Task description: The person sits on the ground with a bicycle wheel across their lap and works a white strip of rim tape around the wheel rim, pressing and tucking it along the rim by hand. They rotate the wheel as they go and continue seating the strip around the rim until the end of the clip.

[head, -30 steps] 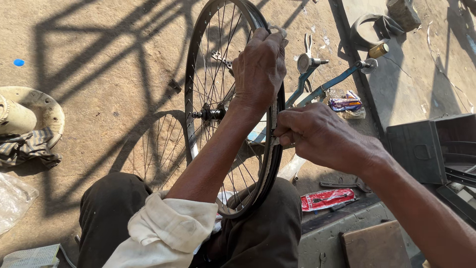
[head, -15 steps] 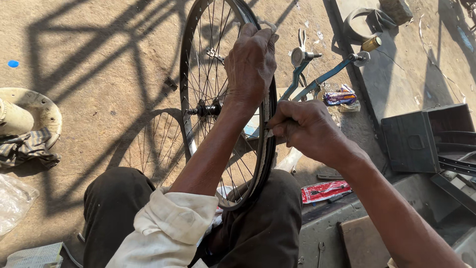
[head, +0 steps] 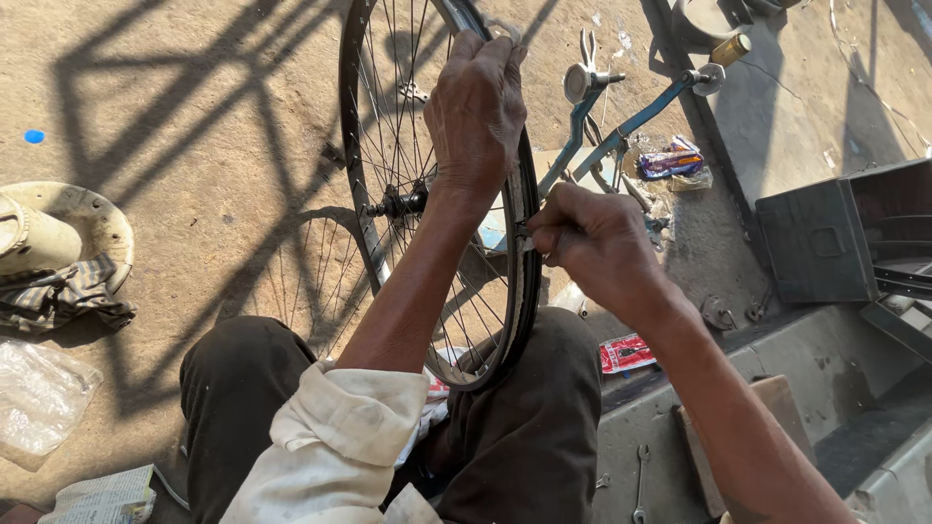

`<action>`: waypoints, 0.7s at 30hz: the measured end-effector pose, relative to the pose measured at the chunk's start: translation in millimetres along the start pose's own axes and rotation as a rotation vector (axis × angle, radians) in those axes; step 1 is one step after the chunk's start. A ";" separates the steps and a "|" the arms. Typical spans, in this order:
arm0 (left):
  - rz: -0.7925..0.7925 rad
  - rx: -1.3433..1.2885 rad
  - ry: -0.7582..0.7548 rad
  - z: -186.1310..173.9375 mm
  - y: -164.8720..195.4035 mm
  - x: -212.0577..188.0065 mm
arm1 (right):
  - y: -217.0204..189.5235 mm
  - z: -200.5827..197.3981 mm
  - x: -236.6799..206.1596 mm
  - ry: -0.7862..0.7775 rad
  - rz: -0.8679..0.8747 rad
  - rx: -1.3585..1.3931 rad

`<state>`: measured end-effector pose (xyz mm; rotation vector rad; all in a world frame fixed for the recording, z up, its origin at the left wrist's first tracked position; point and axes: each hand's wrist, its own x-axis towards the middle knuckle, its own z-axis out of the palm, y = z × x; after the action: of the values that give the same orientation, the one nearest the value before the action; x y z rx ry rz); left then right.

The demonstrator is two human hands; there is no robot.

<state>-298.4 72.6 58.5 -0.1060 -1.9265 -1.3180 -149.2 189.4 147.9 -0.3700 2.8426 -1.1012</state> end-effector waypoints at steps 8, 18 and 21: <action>0.032 0.037 -0.011 6.3 2.2 -5.3 | -26.5 -6.9 -8.4 0.028 0.060 -0.065; 0.083 0.029 0.054 16.2 -5.7 -7.2 | -56.8 -38.5 -9.8 0.600 -0.377 -0.493; 0.083 0.041 0.011 23.7 -20.8 -18.1 | -57.6 -31.8 -5.3 0.746 -0.458 -0.488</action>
<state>-308.8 88.7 27.6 -0.1569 -1.9183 -1.2219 -137.6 170.4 210.0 -0.8230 3.8387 -0.6468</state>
